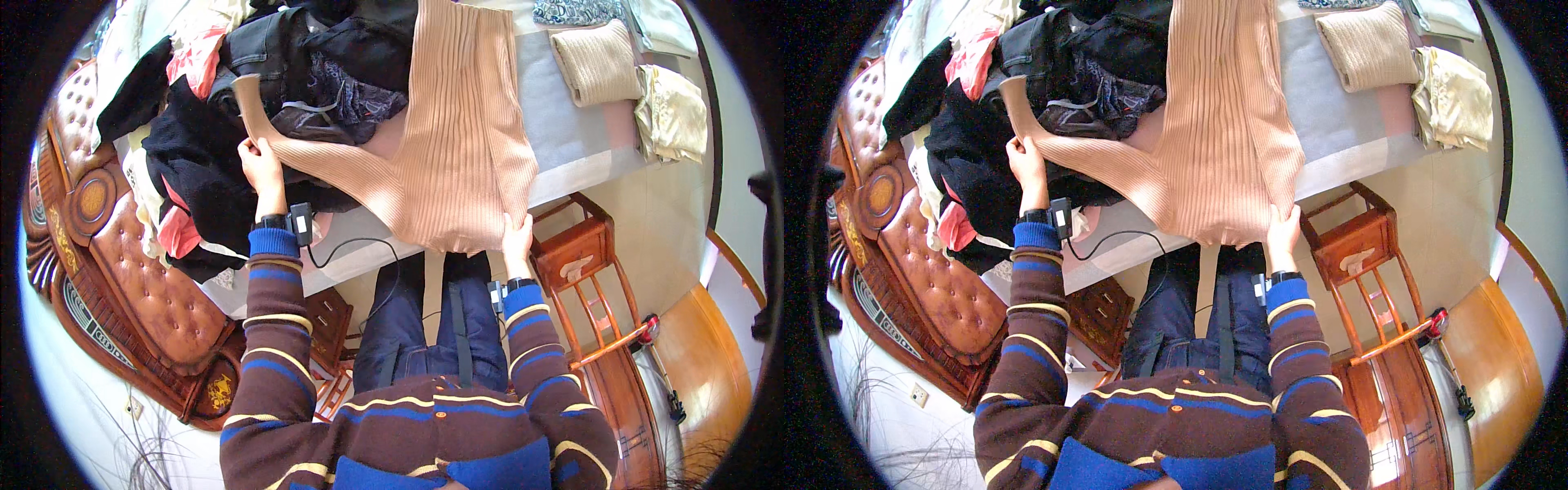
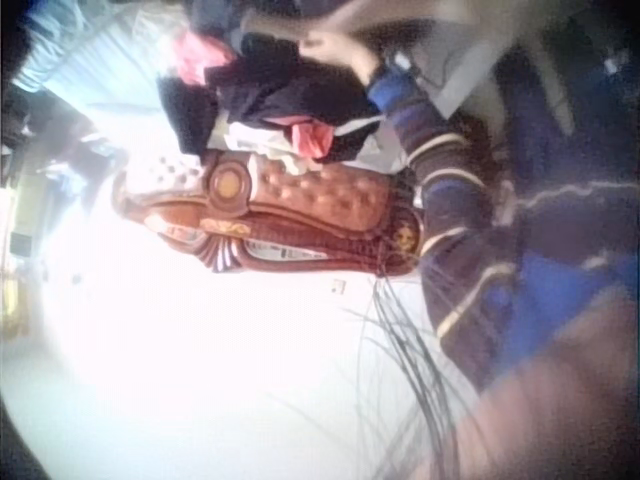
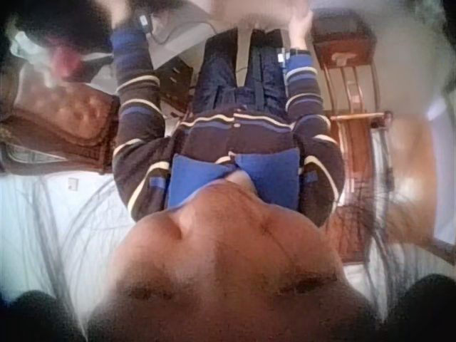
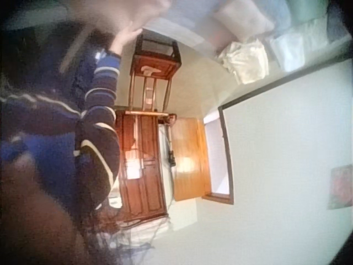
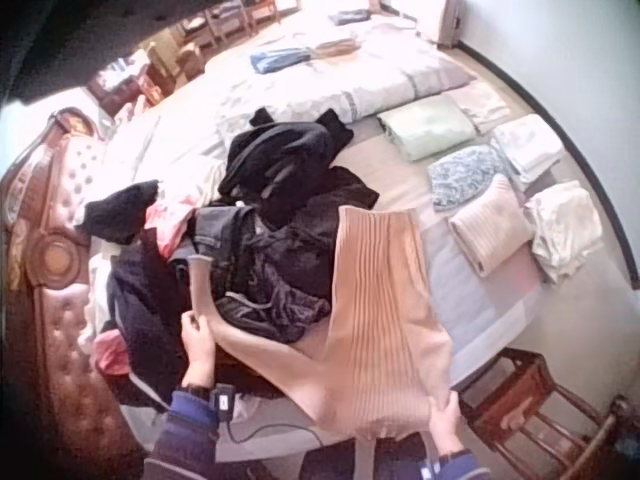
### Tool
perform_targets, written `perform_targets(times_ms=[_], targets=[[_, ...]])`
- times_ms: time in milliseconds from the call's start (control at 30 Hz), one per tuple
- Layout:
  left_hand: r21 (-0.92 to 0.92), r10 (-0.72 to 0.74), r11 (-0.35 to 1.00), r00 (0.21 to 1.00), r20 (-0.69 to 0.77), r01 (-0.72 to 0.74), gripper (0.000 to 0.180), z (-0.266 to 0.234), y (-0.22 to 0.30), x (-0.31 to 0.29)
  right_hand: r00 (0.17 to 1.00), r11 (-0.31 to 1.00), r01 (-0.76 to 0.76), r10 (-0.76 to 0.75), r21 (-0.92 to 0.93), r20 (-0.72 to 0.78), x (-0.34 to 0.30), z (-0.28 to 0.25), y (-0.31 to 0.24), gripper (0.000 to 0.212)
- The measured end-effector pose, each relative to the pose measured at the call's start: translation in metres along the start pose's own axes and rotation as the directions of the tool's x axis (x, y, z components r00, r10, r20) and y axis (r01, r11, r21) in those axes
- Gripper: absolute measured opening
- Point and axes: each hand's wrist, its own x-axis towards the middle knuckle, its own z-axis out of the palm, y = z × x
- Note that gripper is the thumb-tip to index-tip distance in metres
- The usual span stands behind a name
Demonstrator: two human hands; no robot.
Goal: The person folds several garments on a bed, including a beige ribbed sweater and a black ribbed sweater. Each item is smoothed, folded into a compact rectangle, and placed in a growing stack on the right side of the bed.
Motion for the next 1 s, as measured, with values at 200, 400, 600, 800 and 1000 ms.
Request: perform_targets(times_ms=[200, 400, 600, 800, 1000], targets=[[-0.481, -0.325, 0.768, 0.904, 0.277, 0.423, 0.031, -0.01, 0.077, -0.036, 0.828, 0.875, 0.422, -0.479, -0.238, -0.293, -0.016, 0.009, -0.026, 0.062], [-0.589, 0.078, 0.762, 0.865, 0.496, 0.269, 0.018, 0.043, 0.201, -0.081, 0.851, 0.89, 0.395, -0.448, 0.227, 0.275, -0.079, 0.095, -0.083, 0.072], [-0.147, 0.209, 0.977, 0.804, 0.557, -0.152, 0.035, 0.176, 0.25, -0.093, 0.936, 0.979, 0.17, -0.196, 0.111, 0.293, -0.093, 0.149, -0.096, 0.063], [0.208, 0.449, 0.693, 0.639, 0.625, -0.69, 0.06, 0.248, 0.228, -0.068, 0.929, 0.979, 0.061, -0.127, 0.195, 0.347, -0.056, 0.143, -0.046, 0.042], [0.108, 0.644, 0.655, 0.628, 0.437, -0.748, 0.055, 0.263, 0.229, -0.024, 0.831, 0.956, -0.11, -0.061, 0.271, 0.554, -0.063, 0.142, -0.025, 0.035]])
